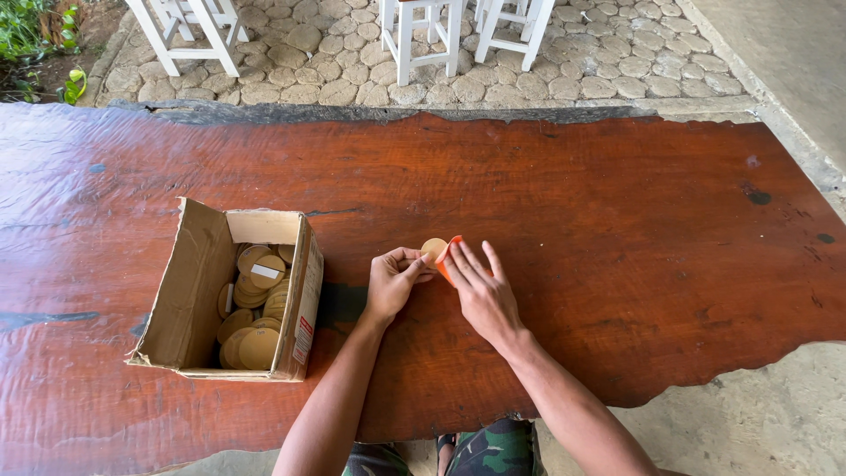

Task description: The person takes small round wooden pieces from a cardboard box and sands them one at a time with an orange sanding block on a wooden table. The person repeats this process for multiple pieces, placing the sanded pieces on the table.

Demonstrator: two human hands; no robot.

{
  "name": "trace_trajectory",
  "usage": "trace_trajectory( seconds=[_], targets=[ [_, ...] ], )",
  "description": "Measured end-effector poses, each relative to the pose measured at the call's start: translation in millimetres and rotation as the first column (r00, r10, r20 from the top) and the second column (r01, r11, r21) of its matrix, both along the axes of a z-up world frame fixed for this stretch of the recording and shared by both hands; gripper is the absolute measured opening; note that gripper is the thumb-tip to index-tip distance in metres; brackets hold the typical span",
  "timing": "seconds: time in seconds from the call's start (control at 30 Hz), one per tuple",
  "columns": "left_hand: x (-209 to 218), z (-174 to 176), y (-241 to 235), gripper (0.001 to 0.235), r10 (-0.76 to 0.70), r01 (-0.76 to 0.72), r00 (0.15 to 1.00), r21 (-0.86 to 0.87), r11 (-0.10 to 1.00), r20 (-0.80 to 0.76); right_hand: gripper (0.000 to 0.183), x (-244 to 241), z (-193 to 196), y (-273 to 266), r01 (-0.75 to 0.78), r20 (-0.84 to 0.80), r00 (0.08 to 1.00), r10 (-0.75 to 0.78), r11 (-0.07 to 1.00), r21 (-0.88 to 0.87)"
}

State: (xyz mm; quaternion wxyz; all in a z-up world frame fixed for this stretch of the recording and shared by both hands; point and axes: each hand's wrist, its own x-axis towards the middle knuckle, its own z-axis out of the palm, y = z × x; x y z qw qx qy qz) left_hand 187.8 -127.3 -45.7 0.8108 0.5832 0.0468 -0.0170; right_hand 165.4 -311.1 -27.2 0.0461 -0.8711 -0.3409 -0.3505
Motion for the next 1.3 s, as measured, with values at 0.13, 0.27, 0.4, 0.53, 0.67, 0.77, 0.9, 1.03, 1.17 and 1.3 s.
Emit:
trace_trajectory(
  seconds=[0.13,0.27,0.4,0.53,0.67,0.77,0.9,1.03,1.17,1.3],
  targets=[
    [3.4,-4.6,1.9,0.021,0.0,0.0,1.0,0.002,1.0,0.003,0.047,-4.1,-0.4,3.3,-0.016,-0.031,0.999,0.016,1.0,0.01],
    [2.9,-4.5,2.4,0.018,0.003,-0.002,1.0,0.057,0.998,-0.002,0.046,-6.2,-6.4,6.8,-0.085,-0.078,0.993,0.083,0.996,-0.014],
    [-0.4,4.0,1.4,0.02,0.0,0.0,1.0,-0.001,1.0,0.001,0.046,-2.2,-5.1,1.9,0.02,-0.071,0.997,-0.019,1.0,0.016],
    [0.9,2.1,1.5,0.02,0.003,-0.003,1.0,-0.013,1.0,0.0,0.045,-5.6,0.0,2.6,0.055,-0.071,0.996,-0.054,0.998,0.016],
    [4.9,-9.0,2.6,0.018,0.004,-0.004,1.0,0.033,0.999,0.004,0.046,-7.2,-5.9,8.4,-0.081,-0.116,0.99,0.082,0.997,0.012],
    [5.1,-6.9,2.6,0.018,-0.003,0.002,1.0,0.057,0.998,0.012,0.045,-9.1,0.5,11.1,-0.092,-0.099,0.991,0.091,0.996,-0.005],
    [-1.7,7.5,1.3,0.019,-0.008,0.008,1.0,0.014,1.0,0.012,0.045,-6.2,-1.0,4.2,0.036,-0.075,0.997,-0.035,0.999,0.016],
    [3.3,-3.4,2.7,0.02,-0.01,0.01,1.0,0.012,1.0,0.005,0.044,-8.8,-0.2,7.3,0.009,-0.058,0.998,-0.009,1.0,0.002],
    [6.7,-7.8,4.6,0.017,-0.01,0.009,1.0,0.087,0.996,0.015,0.046,-7.9,-2.8,11.9,-0.097,-0.103,0.99,0.097,0.995,0.006],
    [0.6,5.2,0.9,0.017,-0.006,0.006,1.0,0.022,1.0,0.015,0.045,-7.8,-3.1,7.6,-0.012,-0.082,0.997,0.013,1.0,0.009]
  ],
)
